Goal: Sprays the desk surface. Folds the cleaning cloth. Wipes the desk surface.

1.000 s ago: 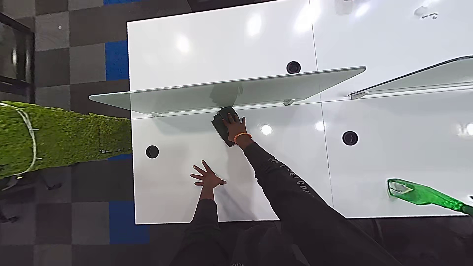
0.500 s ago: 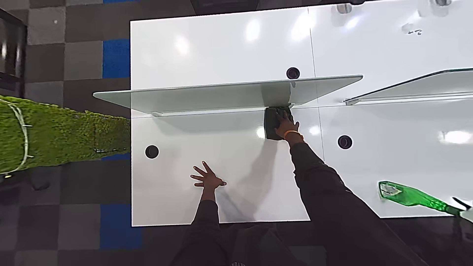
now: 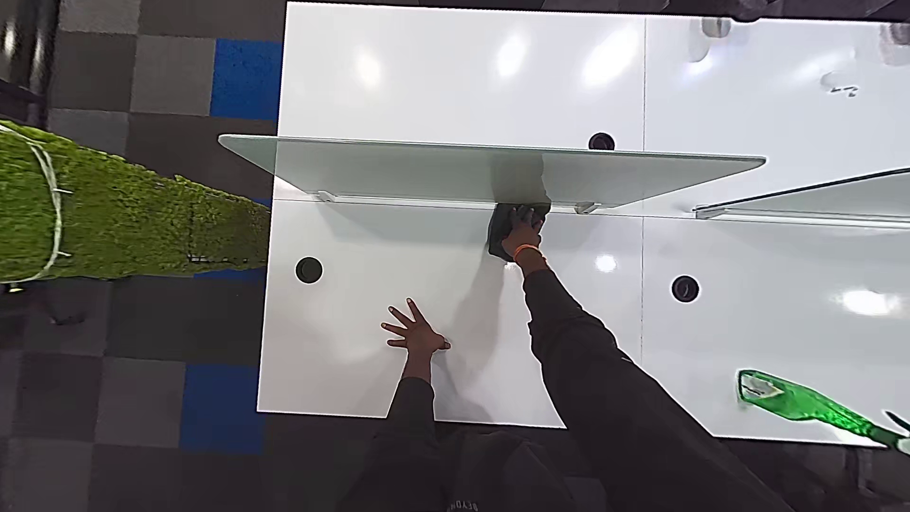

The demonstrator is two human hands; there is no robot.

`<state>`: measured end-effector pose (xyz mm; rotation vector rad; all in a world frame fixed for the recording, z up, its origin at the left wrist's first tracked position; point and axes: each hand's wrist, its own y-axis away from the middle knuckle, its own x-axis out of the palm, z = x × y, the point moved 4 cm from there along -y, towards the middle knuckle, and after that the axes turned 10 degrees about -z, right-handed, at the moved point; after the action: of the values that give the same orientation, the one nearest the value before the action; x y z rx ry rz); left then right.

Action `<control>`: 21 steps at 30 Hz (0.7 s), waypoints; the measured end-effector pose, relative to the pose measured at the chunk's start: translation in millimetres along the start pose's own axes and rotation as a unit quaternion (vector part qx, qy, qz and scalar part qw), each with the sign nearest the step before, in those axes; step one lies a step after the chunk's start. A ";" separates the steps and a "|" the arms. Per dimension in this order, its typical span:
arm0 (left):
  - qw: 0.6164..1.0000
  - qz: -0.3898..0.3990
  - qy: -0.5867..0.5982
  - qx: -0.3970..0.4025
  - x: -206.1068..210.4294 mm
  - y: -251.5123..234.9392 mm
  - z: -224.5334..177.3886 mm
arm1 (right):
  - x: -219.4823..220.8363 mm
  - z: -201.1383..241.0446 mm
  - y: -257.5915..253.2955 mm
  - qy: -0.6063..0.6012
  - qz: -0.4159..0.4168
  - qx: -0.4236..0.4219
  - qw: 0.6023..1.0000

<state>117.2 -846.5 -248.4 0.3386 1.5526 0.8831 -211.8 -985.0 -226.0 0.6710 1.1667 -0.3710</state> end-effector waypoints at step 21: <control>1.000 -0.014 0.012 0.019 4.4 -1.4 2.5 | 47.7 152.7 40.8 0.106 0.142 -0.287 0.942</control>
<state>119.1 -843.6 -252.4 0.3347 1.5949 0.8400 -60.7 -1051.3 -223.0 0.3577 1.2809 0.2909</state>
